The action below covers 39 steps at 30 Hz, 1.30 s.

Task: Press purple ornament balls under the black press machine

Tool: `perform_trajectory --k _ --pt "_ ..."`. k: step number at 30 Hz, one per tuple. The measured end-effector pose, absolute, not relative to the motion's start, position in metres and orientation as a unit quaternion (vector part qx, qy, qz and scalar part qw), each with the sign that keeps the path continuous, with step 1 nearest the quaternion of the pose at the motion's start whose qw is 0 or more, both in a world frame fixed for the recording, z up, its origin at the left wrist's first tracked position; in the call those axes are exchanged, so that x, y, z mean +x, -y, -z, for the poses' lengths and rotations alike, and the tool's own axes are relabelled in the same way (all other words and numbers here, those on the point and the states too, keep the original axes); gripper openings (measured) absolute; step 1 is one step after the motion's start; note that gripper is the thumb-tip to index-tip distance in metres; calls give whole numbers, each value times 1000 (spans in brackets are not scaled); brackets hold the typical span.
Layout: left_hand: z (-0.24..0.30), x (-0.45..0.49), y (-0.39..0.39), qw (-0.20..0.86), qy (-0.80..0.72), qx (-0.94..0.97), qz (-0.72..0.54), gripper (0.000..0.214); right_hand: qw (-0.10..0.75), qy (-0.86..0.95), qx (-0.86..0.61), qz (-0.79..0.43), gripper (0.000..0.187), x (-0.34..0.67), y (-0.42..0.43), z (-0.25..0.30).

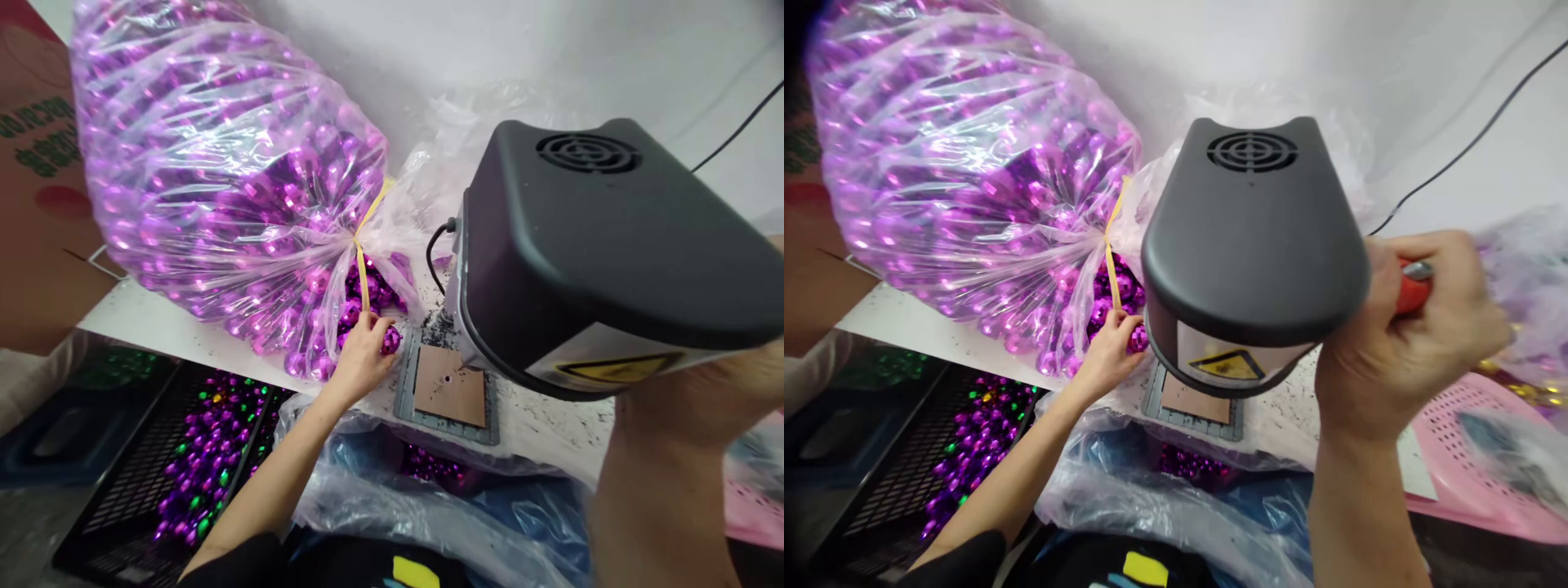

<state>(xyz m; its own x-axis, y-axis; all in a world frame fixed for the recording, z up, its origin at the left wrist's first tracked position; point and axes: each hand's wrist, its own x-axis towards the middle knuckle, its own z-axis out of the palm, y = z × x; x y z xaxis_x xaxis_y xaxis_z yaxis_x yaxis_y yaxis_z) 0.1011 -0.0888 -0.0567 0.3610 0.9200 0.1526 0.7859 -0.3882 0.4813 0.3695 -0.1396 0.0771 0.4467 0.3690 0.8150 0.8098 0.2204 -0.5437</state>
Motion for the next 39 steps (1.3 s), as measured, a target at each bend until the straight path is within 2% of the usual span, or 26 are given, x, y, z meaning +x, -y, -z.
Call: perform_trajectory --k 2,4,6,8,12,19,26,30,39 --pt "52 99 93 276 -496 765 -304 48 615 505 -576 185 51 370 139 -78" --pt "48 100 99 382 -448 727 -354 50 613 517 -569 183 49 371 138 -78" --pt "47 105 106 471 -409 705 -339 50 612 523 -565 180 49 371 137 -78" --pt "50 115 114 504 -411 698 -298 54 615 525 -558 184 47 371 136 -79" --pt "61 135 126 460 -454 721 -248 55 621 532 -551 166 49 369 136 -81" --pt "71 149 127 416 -402 776 -252 46 621 522 -566 149 51 367 135 -84" --pt "70 177 140 283 -471 800 -240 45 616 524 -567 156 49 367 135 -82" --pt "77 193 143 259 -522 780 -228 48 613 545 -548 163 49 369 136 -79" --pt "93 198 139 246 -508 773 -291 48 620 532 -554 160 53 367 136 -80"
